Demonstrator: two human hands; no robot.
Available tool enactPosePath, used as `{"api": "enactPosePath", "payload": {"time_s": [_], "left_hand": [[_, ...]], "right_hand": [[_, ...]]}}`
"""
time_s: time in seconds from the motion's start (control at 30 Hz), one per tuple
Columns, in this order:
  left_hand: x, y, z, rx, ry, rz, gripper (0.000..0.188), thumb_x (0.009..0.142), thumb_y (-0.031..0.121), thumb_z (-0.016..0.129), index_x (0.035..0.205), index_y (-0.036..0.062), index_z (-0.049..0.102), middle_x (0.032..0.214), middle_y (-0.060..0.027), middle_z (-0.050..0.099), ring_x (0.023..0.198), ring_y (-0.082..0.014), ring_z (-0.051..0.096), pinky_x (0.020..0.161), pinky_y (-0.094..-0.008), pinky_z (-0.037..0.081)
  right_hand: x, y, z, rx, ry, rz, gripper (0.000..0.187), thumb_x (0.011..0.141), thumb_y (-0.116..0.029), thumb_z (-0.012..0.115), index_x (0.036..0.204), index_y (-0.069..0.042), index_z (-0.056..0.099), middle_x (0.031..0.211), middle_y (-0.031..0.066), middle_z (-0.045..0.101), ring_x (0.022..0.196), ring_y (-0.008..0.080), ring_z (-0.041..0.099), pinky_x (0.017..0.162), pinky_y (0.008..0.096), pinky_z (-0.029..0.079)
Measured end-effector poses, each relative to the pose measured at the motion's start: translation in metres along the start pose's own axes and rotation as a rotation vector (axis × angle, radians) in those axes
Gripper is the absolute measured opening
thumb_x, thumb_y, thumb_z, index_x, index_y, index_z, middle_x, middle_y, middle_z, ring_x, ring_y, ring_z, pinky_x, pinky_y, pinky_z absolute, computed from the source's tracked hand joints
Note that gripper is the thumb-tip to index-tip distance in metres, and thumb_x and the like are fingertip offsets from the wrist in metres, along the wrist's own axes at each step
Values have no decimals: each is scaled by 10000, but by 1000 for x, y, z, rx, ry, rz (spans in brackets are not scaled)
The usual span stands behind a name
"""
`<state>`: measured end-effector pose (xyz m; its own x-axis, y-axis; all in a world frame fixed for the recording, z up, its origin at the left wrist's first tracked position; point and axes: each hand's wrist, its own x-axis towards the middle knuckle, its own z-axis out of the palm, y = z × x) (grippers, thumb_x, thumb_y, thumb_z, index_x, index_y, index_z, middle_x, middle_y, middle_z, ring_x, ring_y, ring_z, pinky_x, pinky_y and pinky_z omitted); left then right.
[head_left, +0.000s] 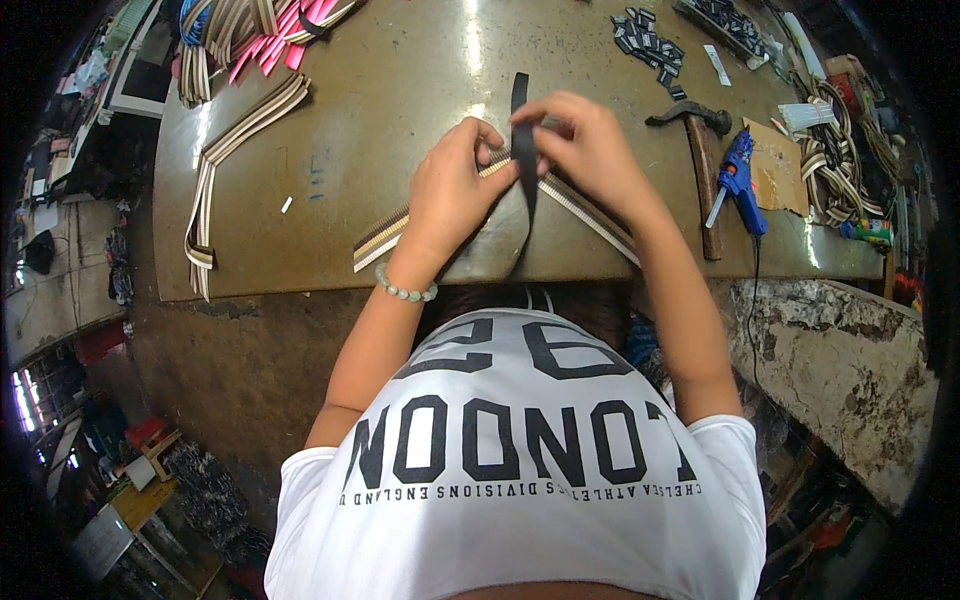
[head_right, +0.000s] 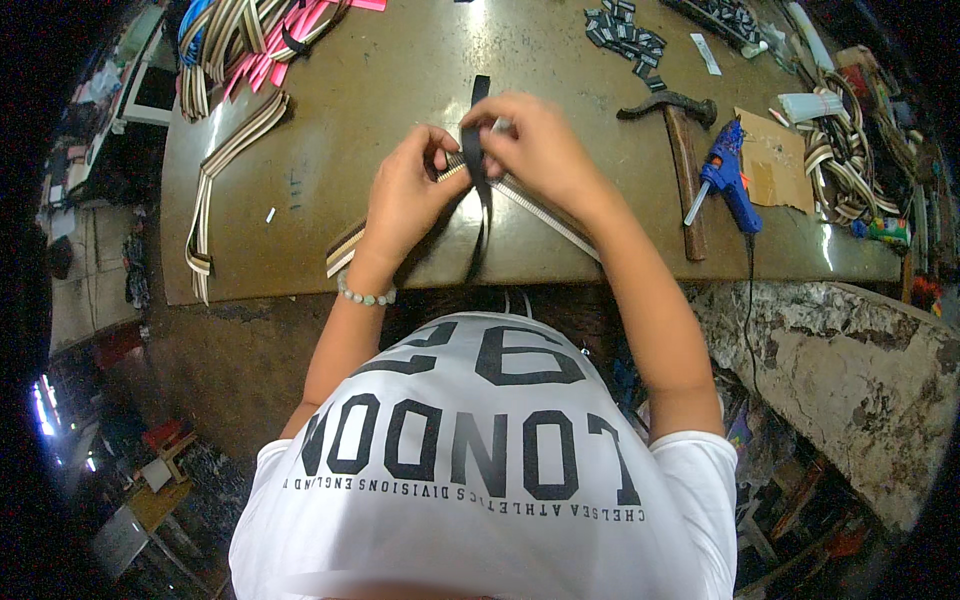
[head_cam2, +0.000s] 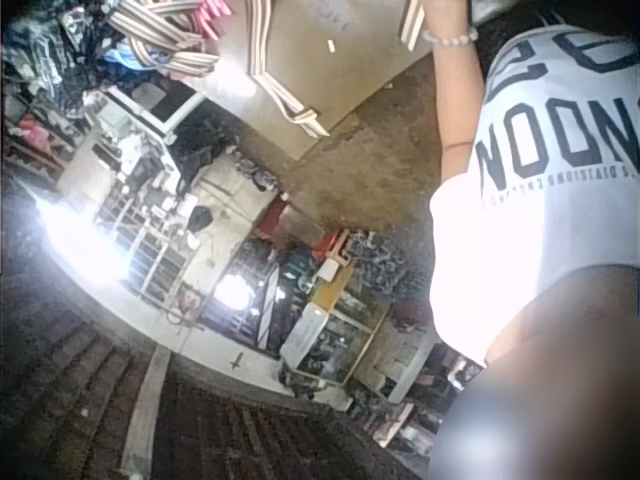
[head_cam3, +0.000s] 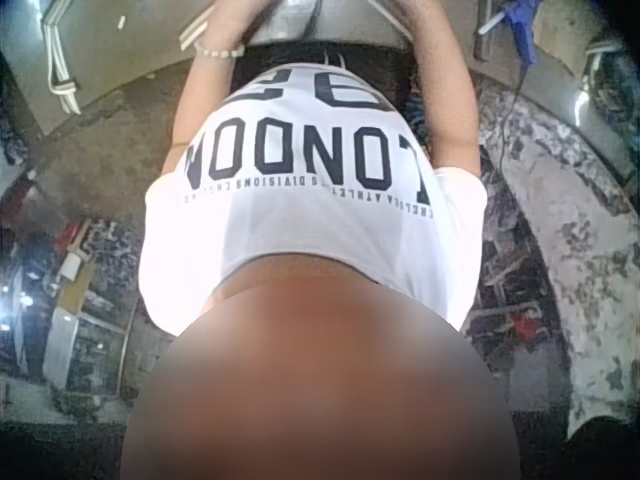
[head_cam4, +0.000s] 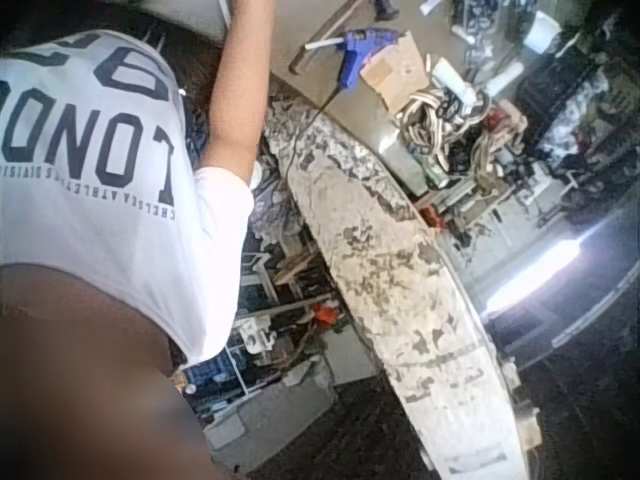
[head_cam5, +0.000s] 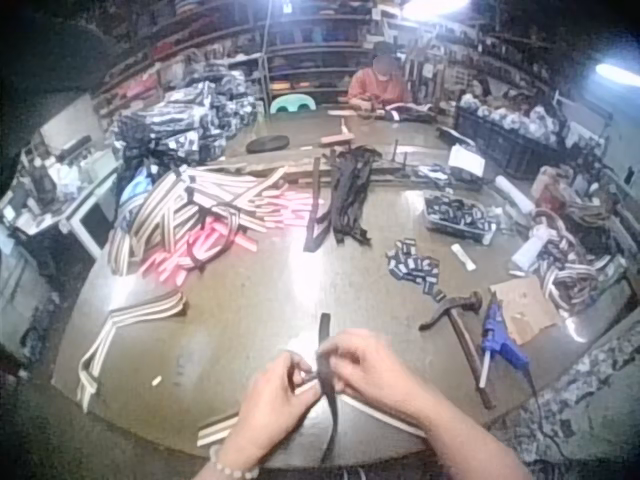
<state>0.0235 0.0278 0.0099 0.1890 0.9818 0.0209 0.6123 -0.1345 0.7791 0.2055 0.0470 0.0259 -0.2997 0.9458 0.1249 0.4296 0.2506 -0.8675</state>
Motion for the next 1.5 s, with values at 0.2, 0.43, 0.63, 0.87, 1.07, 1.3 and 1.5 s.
{"api": "enactPosePath", "payload": {"time_s": [0.2,0.43,0.63,0.87,1.07,1.3,1.5], "left_hand": [[-13,-1,5,106,65,119,241,826,273,745,929,83,640,840,-71,589,724,-255,603,639,-366,481],[-21,2,6,274,46,175,312,893,304,675,1192,214,688,956,-81,577,800,-276,624,679,-385,503],[-32,-4,-7,260,46,160,294,939,263,611,1223,224,676,935,-76,549,789,-260,617,670,-374,500],[-33,-9,-8,252,48,191,279,957,161,556,1222,172,642,969,-90,544,781,-263,609,692,-381,500],[-31,-19,-9,-49,230,125,381,918,0,445,1276,108,519,1115,-189,488,880,-371,597,771,-451,490],[-32,-26,-9,-90,238,164,452,868,-76,398,1283,85,479,1149,-213,463,954,-409,578,815,-488,473],[-30,-24,-11,-88,277,166,350,884,-43,437,1221,30,496,1133,-207,480,933,-361,592,805,-466,482]], "right_hand": [[32,47,-2,129,-37,225,187,795,-53,723,977,-12,724,880,156,712,712,190,702,679,331,551],[43,32,-8,20,265,141,285,849,-108,681,1118,-14,683,1036,207,704,914,268,706,828,405,540],[-63,48,-62,-939,611,258,361,905,-180,634,1177,55,605,1135,248,638,1082,389,599,942,460,457],[-85,36,-86,-569,673,439,425,992,-363,536,982,49,639,842,210,639,694,345,612,665,443,494],[-84,-59,-3,-252,539,-117,360,1017,-358,496,1090,-7,529,642,164,583,538,321,593,514,448,463],[-83,-61,19,-336,277,194,293,984,-277,566,949,8,505,777,293,628,690,491,614,562,540,469],[-80,-62,35,-477,26,322,334,986,-326,544,933,0,492,756,279,637,712,494,624,605,552,500]]}}
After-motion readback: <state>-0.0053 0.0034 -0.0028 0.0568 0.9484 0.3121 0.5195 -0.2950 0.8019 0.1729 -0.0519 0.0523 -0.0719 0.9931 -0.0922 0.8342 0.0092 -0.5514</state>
